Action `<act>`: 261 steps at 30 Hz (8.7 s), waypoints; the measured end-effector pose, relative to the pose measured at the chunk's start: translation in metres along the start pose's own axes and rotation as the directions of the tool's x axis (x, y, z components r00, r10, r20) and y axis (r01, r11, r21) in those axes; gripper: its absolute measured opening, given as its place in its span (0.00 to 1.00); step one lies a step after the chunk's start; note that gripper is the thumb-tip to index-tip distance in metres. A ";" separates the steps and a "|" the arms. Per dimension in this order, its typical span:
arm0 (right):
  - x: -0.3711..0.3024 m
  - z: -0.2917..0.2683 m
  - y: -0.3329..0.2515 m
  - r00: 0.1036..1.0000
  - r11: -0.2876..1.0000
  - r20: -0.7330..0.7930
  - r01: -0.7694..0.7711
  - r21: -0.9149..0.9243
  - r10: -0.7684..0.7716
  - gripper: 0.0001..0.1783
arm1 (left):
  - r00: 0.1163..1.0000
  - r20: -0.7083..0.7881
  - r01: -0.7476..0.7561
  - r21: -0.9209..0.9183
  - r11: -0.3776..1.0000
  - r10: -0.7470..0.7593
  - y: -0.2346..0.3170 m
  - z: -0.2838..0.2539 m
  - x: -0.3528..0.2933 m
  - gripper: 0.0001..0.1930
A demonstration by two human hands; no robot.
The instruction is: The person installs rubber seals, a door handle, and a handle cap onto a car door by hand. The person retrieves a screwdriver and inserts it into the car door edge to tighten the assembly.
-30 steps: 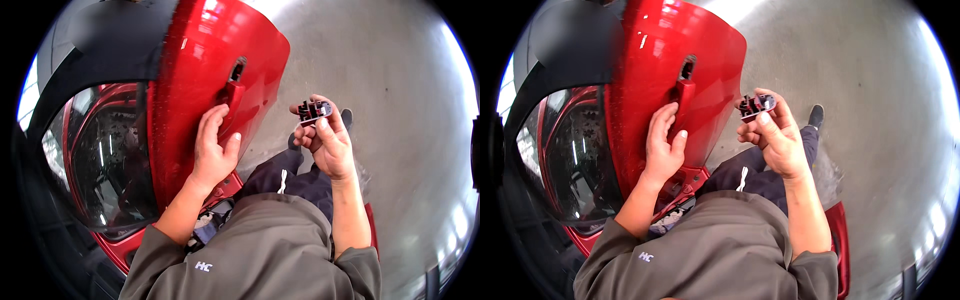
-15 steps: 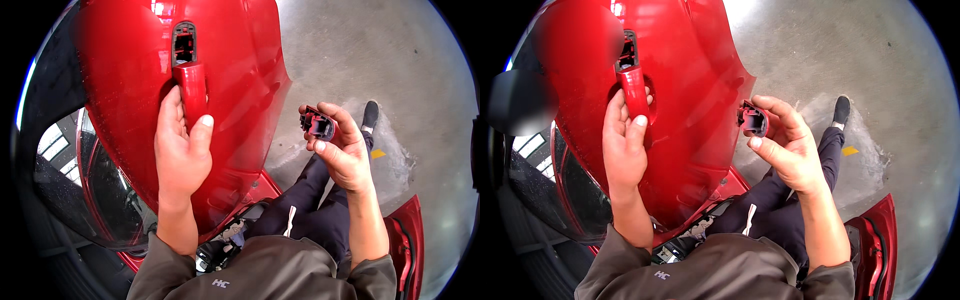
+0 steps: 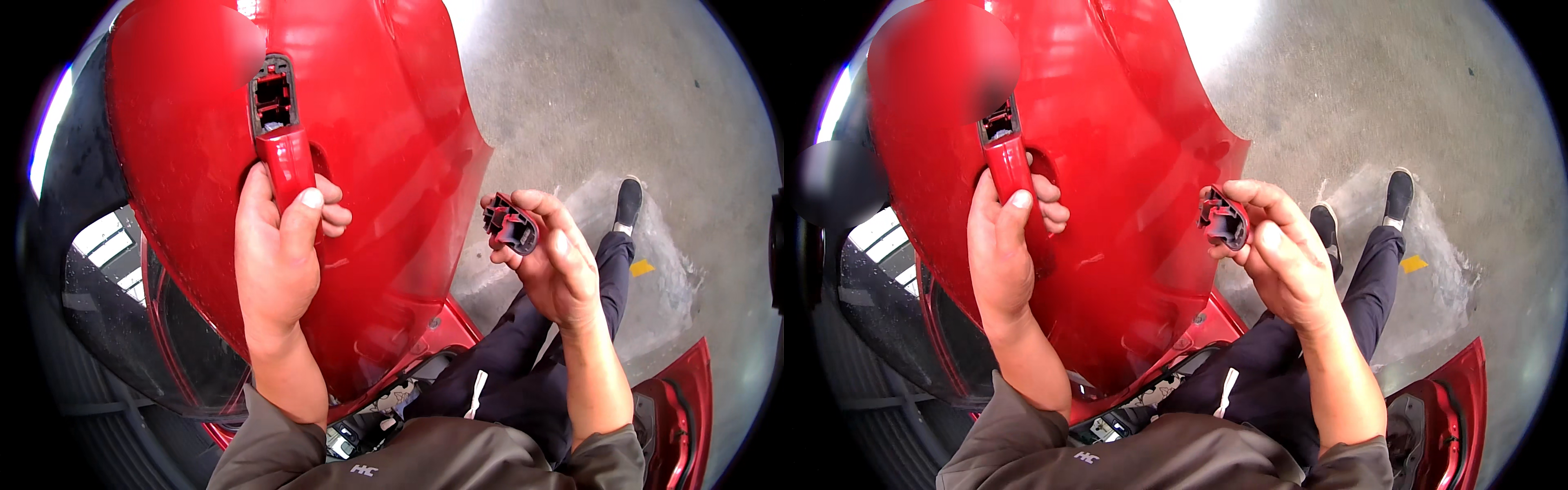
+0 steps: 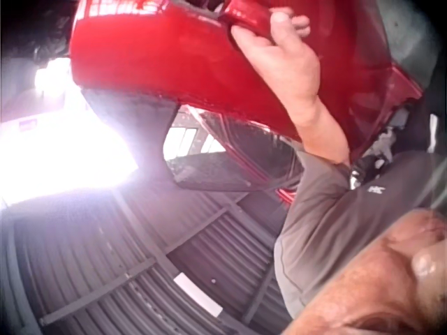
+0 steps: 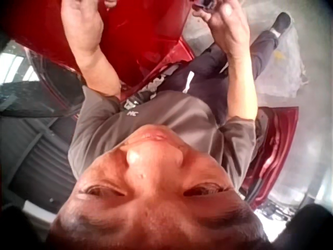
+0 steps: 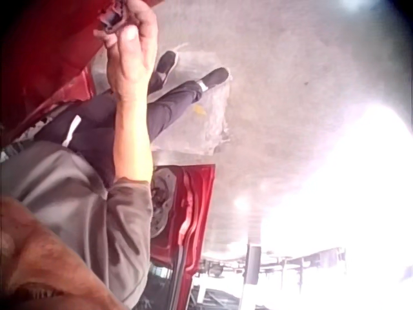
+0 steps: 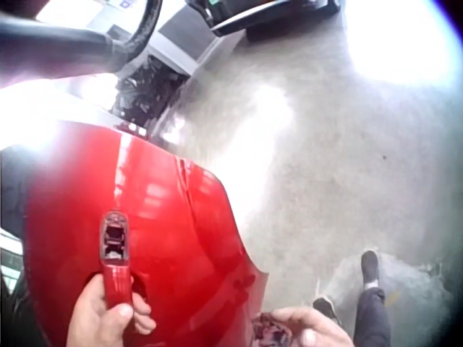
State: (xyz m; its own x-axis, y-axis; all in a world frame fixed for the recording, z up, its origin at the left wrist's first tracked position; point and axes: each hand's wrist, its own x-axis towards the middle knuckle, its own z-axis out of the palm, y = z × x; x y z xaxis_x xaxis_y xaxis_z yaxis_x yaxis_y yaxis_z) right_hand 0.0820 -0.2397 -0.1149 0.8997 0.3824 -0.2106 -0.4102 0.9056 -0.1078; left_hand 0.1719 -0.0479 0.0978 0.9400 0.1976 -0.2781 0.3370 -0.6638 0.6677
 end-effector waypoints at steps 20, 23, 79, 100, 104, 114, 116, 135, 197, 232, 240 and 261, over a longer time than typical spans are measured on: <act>0.092 0.054 -0.022 0.953 0.999 0.303 0.008 -0.037 0.003 0.43 | 1.000 -0.016 -0.002 0.042 0.999 0.002 0.002 -0.002 -0.001 0.15; 0.093 0.053 -0.020 0.944 0.999 0.329 0.009 -0.052 0.009 0.39 | 1.000 -0.021 -0.002 0.059 0.998 0.003 0.001 -0.002 -0.001 0.15; 0.106 0.062 -0.025 0.970 0.940 0.241 -0.112 0.322 0.033 0.34 | 0.997 -0.056 -0.043 0.163 0.986 0.053 -0.007 -0.007 -0.003 0.14; 0.106 0.050 -0.021 0.950 0.787 0.288 -0.265 0.557 0.116 0.34 | 0.991 -0.099 -0.073 0.144 0.987 0.087 -0.010 -0.005 0.001 0.12; 0.107 0.051 -0.021 0.953 0.807 0.281 -0.255 0.533 0.115 0.34 | 0.995 -0.022 -0.095 0.197 0.976 0.102 -0.012 -0.010 0.000 0.12; 0.113 0.059 -0.022 0.944 0.831 0.313 -0.257 0.494 0.106 0.32 | 0.990 -0.118 -0.066 0.096 0.993 0.077 -0.011 -0.004 0.003 0.14; 0.113 0.066 -0.021 0.957 0.897 0.272 -0.202 0.392 0.097 0.31 | 0.990 -0.107 -0.081 0.124 0.989 0.094 -0.014 -0.006 0.003 0.14; 0.119 0.087 -0.002 0.993 0.999 0.112 0.032 0.036 -0.035 0.27 | 0.990 -0.110 -0.074 0.097 0.993 0.084 -0.013 0.001 0.004 0.12; 0.154 0.190 -0.005 0.997 0.727 -0.060 -0.013 -0.687 -0.039 0.37 | 0.981 -0.124 -0.126 0.166 0.978 0.148 -0.013 -0.017 0.013 0.22; 0.131 0.087 -0.072 0.999 0.958 0.032 -0.016 -0.288 0.027 0.45 | 0.879 -0.178 -0.424 0.135 0.896 0.442 -0.004 0.071 0.003 0.40; 0.123 0.083 -0.089 0.999 0.962 -0.053 -0.023 -0.273 0.009 0.44 | 0.843 -0.373 -0.352 0.166 0.921 0.389 0.006 0.095 0.040 0.40; 0.129 0.072 -0.078 1.000 0.974 -0.027 0.000 -0.227 -0.006 0.46 | 0.849 -0.401 -0.355 0.053 0.933 0.345 0.002 0.093 0.050 0.39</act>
State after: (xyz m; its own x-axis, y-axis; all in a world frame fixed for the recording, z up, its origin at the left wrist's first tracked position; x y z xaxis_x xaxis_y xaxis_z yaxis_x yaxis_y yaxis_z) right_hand 0.2404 -0.2480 -0.0635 0.8979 0.3716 -0.2359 -0.4334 0.8404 -0.3256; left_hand 0.2146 -0.1063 0.0206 0.9353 0.2273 0.2712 -0.0217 -0.7282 0.6850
